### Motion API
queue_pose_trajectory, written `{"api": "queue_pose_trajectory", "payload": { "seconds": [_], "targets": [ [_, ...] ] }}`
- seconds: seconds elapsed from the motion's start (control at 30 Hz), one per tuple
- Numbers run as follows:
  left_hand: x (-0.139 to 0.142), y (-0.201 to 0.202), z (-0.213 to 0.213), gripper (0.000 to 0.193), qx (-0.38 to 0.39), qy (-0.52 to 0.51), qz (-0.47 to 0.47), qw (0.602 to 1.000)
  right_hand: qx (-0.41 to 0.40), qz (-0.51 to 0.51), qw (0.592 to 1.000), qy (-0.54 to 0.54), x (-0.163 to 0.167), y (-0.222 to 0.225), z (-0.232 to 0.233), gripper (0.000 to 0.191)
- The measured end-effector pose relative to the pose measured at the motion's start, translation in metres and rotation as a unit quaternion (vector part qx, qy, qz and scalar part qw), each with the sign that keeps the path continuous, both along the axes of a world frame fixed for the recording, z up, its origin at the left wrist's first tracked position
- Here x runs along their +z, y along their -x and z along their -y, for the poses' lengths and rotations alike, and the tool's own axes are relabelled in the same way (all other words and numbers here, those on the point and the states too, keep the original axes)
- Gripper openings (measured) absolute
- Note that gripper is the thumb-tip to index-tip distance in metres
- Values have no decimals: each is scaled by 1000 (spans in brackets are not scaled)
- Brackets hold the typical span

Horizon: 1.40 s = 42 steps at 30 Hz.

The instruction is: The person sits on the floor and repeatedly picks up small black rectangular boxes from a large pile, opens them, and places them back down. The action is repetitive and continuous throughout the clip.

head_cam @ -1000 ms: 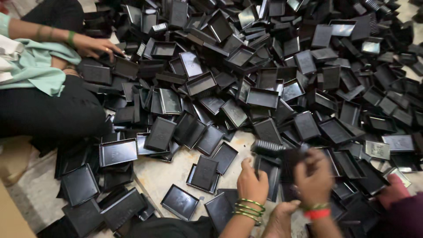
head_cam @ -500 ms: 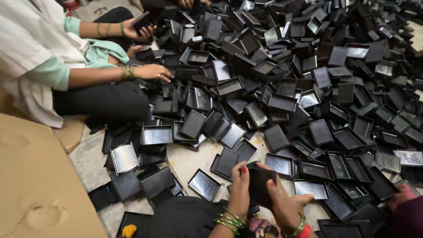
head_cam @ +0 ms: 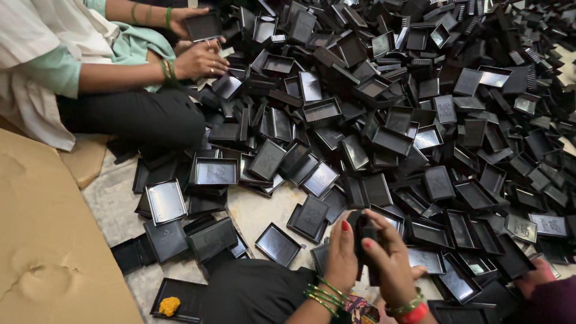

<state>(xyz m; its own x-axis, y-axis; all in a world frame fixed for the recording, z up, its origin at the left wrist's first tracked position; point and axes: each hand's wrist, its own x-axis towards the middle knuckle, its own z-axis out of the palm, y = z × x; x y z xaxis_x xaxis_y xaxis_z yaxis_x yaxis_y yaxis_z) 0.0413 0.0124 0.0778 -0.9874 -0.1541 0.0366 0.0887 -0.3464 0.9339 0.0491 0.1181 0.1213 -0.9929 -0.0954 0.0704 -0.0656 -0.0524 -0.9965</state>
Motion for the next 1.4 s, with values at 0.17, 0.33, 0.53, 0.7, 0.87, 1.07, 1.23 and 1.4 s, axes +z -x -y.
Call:
{"api": "queue_pose_trajectory", "payload": {
  "seconds": [0.17, 0.33, 0.53, 0.7, 0.87, 1.07, 1.23, 1.4],
  "targets": [
    [0, -4, -10, 65, 40, -23, 18, 999, -32, -10, 999, -21, -8, 4, 2, 66],
    [-6, -12, -19, 64, 17, -59, 44, 997, -41, 13, 999, -33, -14, 0, 1, 66],
    [-18, -10, -20, 62, 17, 165, 63, 984, -31, -72, 990, -115, -52, 4, -6, 61],
    [-24, -15, -15, 55, 71, 304, 61, 948, -161, -3, 935, -317, -94, 16, -31, 48],
    [-23, -17, 10, 44, 18, 393, 129, 910, -135, 31, 914, -382, -111, 14, -24, 44],
    [1, -1, 64, 43, -17, 609, 219, 762, -92, 15, 870, -484, -96, 11, 4, 46],
    [19, 51, 74, 37, 66, 587, 153, 793, -211, -96, 789, -569, -57, 97, -32, 57],
    [8, 87, 46, 34, 38, 527, 16, 849, -188, -15, 757, -625, -29, 167, -23, 97]
  ]
}}
